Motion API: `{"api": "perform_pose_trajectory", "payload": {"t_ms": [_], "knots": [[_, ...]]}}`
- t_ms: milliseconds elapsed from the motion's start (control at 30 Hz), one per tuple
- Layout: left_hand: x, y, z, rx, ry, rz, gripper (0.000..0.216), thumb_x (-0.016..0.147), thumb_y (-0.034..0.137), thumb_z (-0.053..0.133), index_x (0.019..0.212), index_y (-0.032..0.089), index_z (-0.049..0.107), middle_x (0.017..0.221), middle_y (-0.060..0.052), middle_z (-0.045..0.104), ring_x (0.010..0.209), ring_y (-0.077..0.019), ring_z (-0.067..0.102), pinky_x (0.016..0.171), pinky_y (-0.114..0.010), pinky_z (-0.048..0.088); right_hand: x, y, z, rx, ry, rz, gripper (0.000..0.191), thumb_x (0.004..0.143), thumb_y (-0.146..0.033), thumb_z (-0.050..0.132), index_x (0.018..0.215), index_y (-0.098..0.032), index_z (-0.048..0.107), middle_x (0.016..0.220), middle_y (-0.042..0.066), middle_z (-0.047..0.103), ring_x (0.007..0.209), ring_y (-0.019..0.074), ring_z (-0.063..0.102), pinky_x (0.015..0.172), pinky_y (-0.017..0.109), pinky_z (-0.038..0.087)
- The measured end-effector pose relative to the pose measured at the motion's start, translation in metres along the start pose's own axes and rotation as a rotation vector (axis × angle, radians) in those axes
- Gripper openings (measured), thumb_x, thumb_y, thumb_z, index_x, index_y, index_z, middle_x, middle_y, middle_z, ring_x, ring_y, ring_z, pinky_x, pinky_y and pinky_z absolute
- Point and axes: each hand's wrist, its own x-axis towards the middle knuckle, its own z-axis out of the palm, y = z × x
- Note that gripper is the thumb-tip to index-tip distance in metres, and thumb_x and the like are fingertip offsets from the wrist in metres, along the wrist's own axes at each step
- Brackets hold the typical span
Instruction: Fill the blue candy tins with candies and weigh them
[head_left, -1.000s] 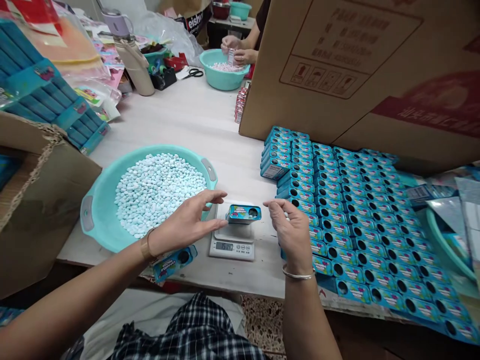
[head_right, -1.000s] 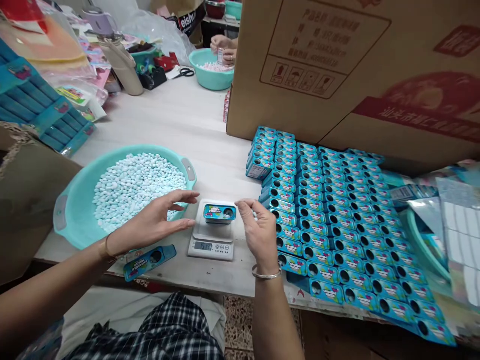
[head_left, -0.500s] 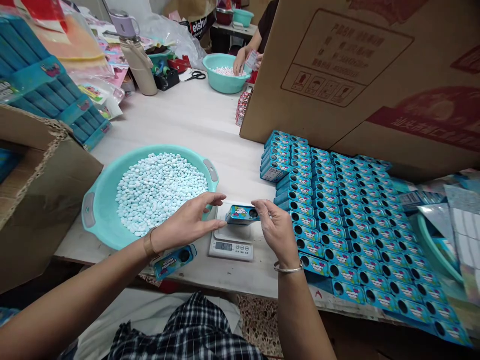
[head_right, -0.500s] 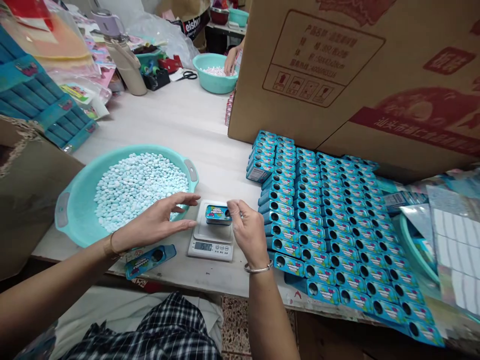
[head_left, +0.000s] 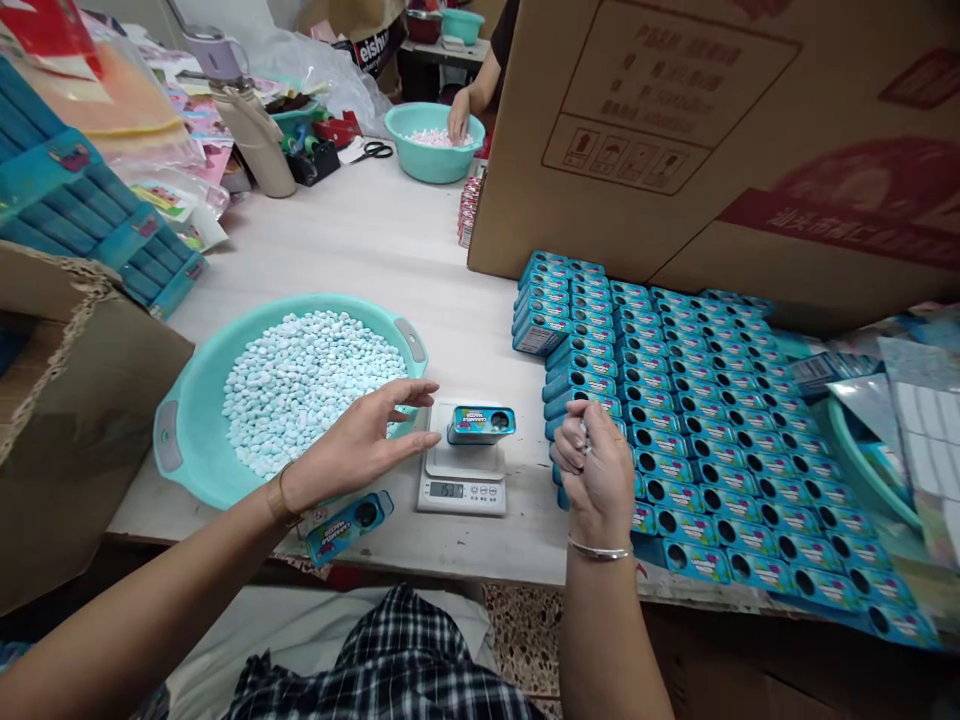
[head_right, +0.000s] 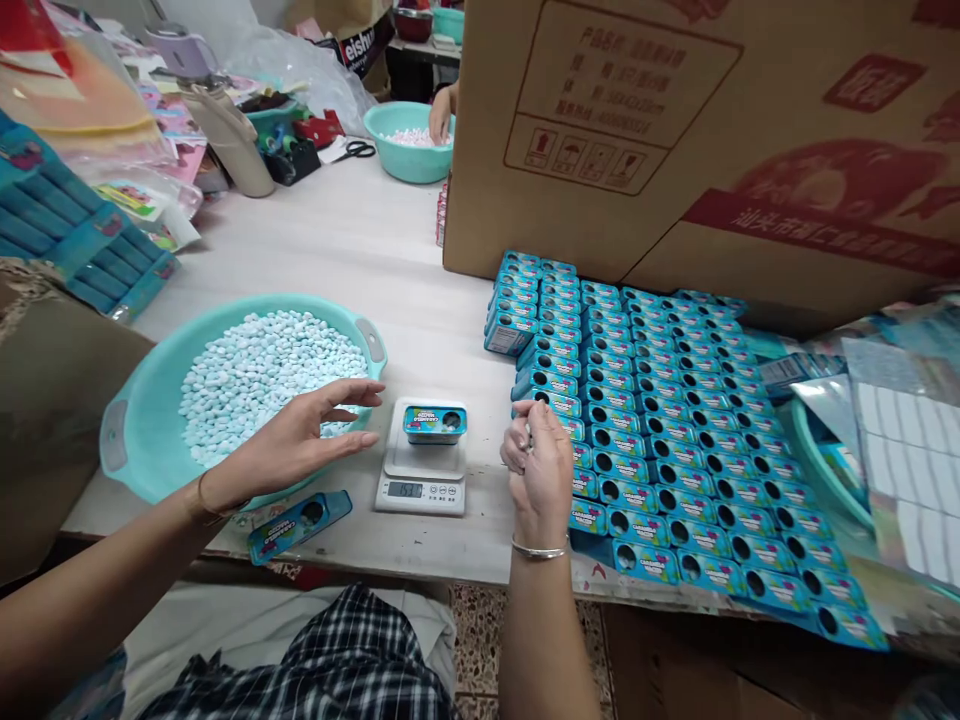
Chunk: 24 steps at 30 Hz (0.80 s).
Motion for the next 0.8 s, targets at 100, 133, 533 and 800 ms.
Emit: {"api": "perform_pose_trajectory", "payload": {"t_ms": [100, 133, 533, 800], "knots": [[0.004, 0.001, 0.004, 0.007, -0.021, 0.014, 0.052, 0.084, 0.046, 0.066, 0.13, 0.025, 0.054, 0.131, -0.007, 0.058, 0.12, -0.0244, 0.056, 0.1, -0.042, 0.05, 0.0, 0.002, -0.004, 0.085, -0.019, 0.084, 0.022, 0.081, -0.038, 0.067, 0.085, -0.017, 0.062, 0.058, -0.008, 0.037, 0.038, 0.0008, 0.025, 0.034, 0.013, 0.018], [0.005, 0.001, 0.006, 0.01, -0.027, 0.017, 0.052, 0.084, 0.046, 0.066, 0.13, 0.025, 0.054, 0.131, -0.008, 0.058, 0.121, -0.0247, 0.056, 0.1, -0.043, 0.05, 0.0, 0.003, -0.004, 0.108, -0.04, 0.114, 0.02, 0.079, -0.035, 0.067, 0.087, -0.017, 0.063, 0.06, -0.008, 0.039, 0.039, 0.0007, 0.025, 0.034, 0.013, 0.018], [0.015, 0.001, 0.021, 0.03, -0.065, 0.045, 0.052, 0.085, 0.042, 0.066, 0.132, 0.025, 0.052, 0.13, -0.008, 0.06, 0.12, -0.0249, 0.057, 0.1, -0.044, 0.049, -0.001, 0.001, 0.032, -0.713, -0.306, -0.192, 0.029, 0.09, -0.044, 0.056, 0.094, -0.019, 0.071, 0.073, 0.001, 0.059, 0.063, 0.0111, 0.05, 0.056, 0.023, 0.04], [0.01, 0.0, 0.008, 0.041, -0.021, 0.041, 0.054, 0.085, 0.046, 0.065, 0.133, 0.026, 0.051, 0.131, -0.008, 0.059, 0.121, -0.0251, 0.056, 0.099, -0.043, 0.05, 0.001, -0.007, 0.009, -0.392, -0.108, -0.139, 0.029, 0.086, -0.048, 0.062, 0.088, -0.02, 0.068, 0.055, -0.007, 0.036, 0.044, 0.0056, 0.029, 0.04, 0.019, 0.021]]}}
